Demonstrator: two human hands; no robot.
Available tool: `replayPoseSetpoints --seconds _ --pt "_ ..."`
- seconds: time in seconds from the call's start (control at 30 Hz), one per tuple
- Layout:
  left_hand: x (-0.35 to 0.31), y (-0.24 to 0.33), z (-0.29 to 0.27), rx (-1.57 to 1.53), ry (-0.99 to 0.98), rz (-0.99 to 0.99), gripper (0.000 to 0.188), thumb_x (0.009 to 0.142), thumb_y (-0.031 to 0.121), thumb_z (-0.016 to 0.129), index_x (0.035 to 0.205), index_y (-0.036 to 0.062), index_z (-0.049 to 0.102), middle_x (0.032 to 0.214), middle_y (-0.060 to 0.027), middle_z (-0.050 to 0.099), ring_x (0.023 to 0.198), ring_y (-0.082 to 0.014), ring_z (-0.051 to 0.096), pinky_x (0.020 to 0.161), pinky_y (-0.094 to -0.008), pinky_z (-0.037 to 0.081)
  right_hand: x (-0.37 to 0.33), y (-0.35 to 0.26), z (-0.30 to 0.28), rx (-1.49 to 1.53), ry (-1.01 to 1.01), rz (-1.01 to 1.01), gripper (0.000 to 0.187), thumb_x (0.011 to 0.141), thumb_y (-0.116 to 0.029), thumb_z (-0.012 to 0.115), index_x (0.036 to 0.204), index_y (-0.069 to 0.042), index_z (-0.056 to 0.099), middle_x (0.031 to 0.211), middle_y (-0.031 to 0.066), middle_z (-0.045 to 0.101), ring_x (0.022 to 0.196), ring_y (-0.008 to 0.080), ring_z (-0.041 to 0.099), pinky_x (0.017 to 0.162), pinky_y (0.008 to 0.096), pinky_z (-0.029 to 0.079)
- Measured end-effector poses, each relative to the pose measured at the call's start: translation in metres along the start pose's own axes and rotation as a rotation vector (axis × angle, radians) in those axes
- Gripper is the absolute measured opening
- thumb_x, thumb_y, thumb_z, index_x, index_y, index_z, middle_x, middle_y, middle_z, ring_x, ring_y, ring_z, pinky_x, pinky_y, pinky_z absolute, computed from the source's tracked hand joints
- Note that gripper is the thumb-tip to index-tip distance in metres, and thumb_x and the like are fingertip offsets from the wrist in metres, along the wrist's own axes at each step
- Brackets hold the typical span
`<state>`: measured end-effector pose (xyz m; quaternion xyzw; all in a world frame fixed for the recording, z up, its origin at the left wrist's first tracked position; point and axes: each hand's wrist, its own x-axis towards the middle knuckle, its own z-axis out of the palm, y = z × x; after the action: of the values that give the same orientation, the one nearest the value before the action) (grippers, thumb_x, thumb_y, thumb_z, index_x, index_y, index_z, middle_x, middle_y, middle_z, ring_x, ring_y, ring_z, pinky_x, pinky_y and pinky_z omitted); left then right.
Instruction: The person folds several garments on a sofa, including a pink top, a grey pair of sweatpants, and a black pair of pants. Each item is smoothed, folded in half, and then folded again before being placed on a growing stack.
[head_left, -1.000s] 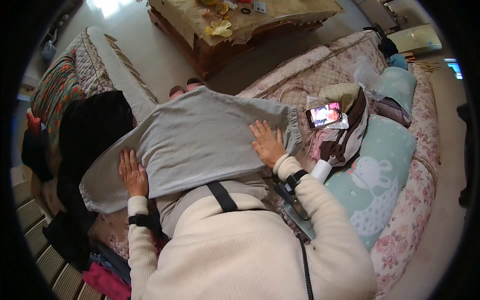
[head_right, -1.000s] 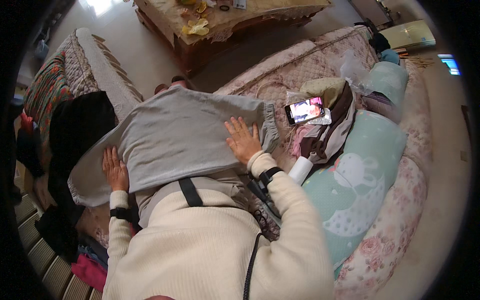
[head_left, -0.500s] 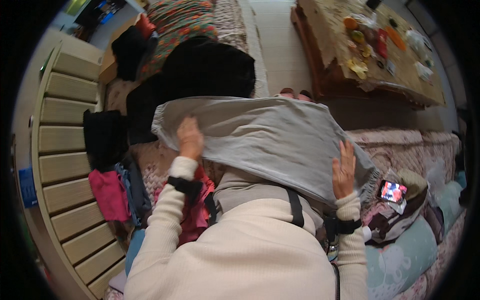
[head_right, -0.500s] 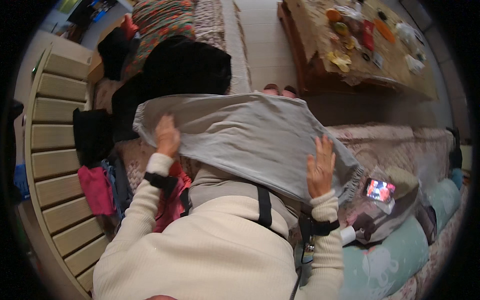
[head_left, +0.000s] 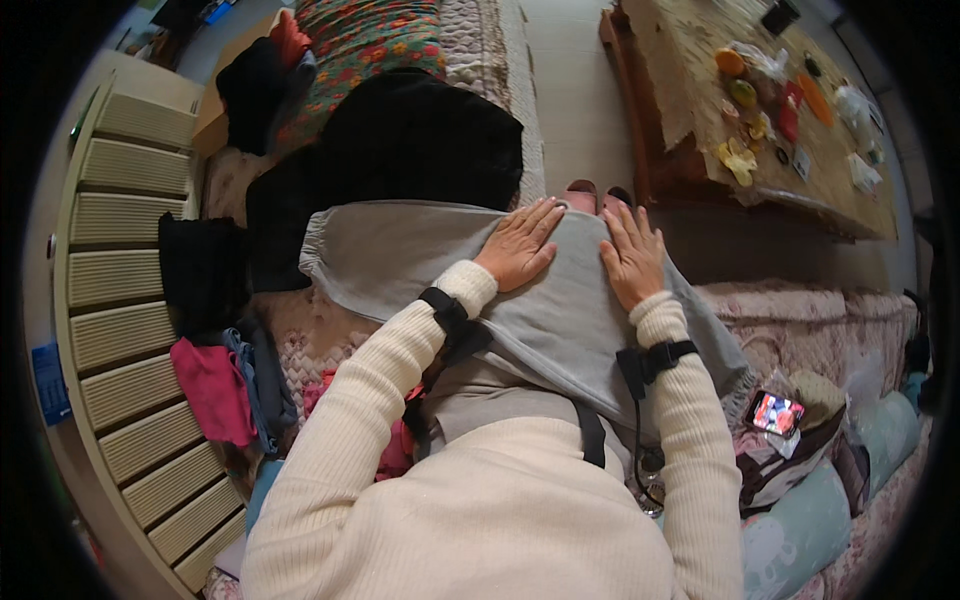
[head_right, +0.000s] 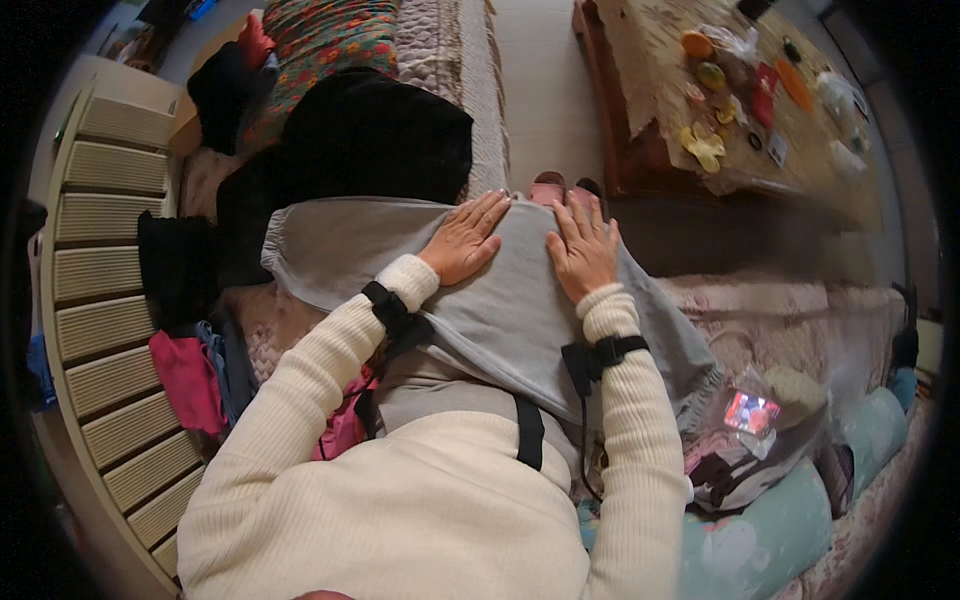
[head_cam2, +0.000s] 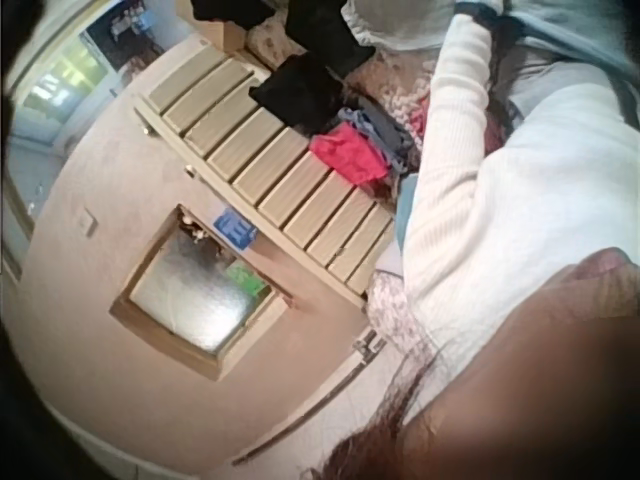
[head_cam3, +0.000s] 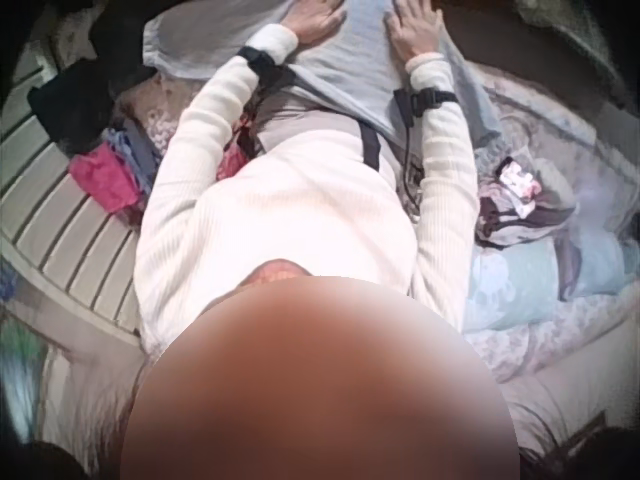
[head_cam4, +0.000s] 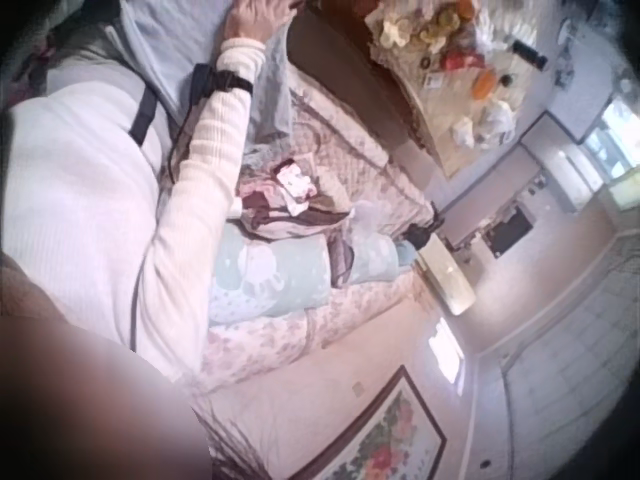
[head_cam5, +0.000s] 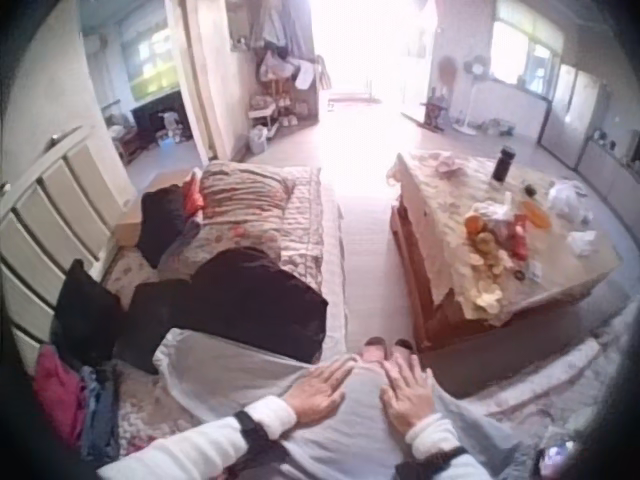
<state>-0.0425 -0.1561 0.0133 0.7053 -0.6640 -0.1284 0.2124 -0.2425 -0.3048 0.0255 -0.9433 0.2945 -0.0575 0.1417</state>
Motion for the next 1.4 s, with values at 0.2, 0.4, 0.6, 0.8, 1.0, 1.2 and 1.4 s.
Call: replayPoseSetpoints --seconds 0.2,0.4,0.6,0.8,1.0,1.2,1.4 --pt "-0.075 -0.050 -0.029 0.255 0.014 -0.074 0.063 0.091 0.027 0.047 0.149 0.0099 0.027 0.157 -0.0099 0.020 0.145 -0.0252 0.017 0.118 -0.0401 0.011 -0.019 0.004 -0.002 0.038 0.005 0.065 0.052 0.099 -0.038 0.038 0.147 -0.021 0.035 0.158 0.0025 0.021 0.147 0.0268 0.012 0.115 0.0565 0.008" --pt "-0.152 -0.118 -0.086 0.532 -0.046 -0.463 0.062 0.092 0.028 0.045 0.149 0.0098 0.027 0.157 -0.0105 0.021 0.145 -0.0263 0.018 0.117 -0.0434 0.017 -0.082 0.018 0.000 0.266 0.018 0.107 0.055 0.100 -0.042 0.035 0.150 -0.020 0.029 0.158 0.0043 0.022 0.147 0.0276 0.013 0.115 0.0546 0.006" --pt "-0.152 -0.132 -0.078 0.526 0.205 -0.572 0.061 0.091 0.024 0.045 0.146 0.0036 0.029 0.154 -0.0156 0.026 0.143 -0.0320 0.022 0.112 -0.0478 0.025 -0.133 0.054 -0.010 -0.167 -0.202 0.382 0.053 0.103 -0.038 0.029 0.151 -0.019 0.025 0.157 0.0042 0.024 0.147 0.0266 0.014 0.114 0.0567 0.005" --pt "-0.119 -0.001 -0.036 0.111 0.265 -0.271 0.059 0.093 0.018 0.052 0.146 0.0040 0.031 0.151 -0.0181 0.030 0.140 -0.0349 0.028 0.115 -0.0439 0.021 -0.115 -0.004 -0.028 0.275 0.016 0.060 0.052 0.101 -0.031 0.034 0.150 -0.017 0.028 0.158 0.0062 0.021 0.147 0.0281 0.012 0.115 0.0562 0.004" --pt "-0.152 0.023 -0.025 -0.138 -0.052 -0.108 0.054 0.096 0.026 0.034 0.147 0.0050 0.030 0.154 -0.0146 0.027 0.143 -0.0294 0.023 0.117 -0.0398 0.014 -0.128 -0.045 -0.055 -0.016 -0.316 -0.379 0.049 0.098 -0.039 0.035 0.144 -0.022 0.042 0.155 0.0046 0.030 0.147 0.0243 0.015 0.117 0.0508 -0.002" --pt "-0.212 -0.046 -0.034 0.409 -0.045 -0.313 0.058 0.094 0.036 0.034 0.148 0.0126 0.032 0.156 -0.0107 0.024 0.144 -0.0294 0.021 0.116 -0.0448 0.015 -0.178 0.001 -0.036 0.207 -0.144 -0.159 0.050 0.099 -0.038 0.032 0.144 -0.020 0.041 0.156 0.0058 0.026 0.147 0.0244 0.015 0.117 0.0487 0.000" --pt "-0.239 -0.108 -0.062 0.586 0.098 -0.582 0.065 0.090 0.028 0.047 0.150 0.0147 0.026 0.158 -0.0090 0.020 0.146 -0.0272 0.017 0.115 -0.0472 0.018 -0.221 0.052 -0.033 -0.233 -0.241 0.094 0.054 0.099 -0.031 0.034 0.151 -0.018 0.027 0.157 0.0051 0.024 0.147 0.0235 0.015 0.116 0.0524 0.001"
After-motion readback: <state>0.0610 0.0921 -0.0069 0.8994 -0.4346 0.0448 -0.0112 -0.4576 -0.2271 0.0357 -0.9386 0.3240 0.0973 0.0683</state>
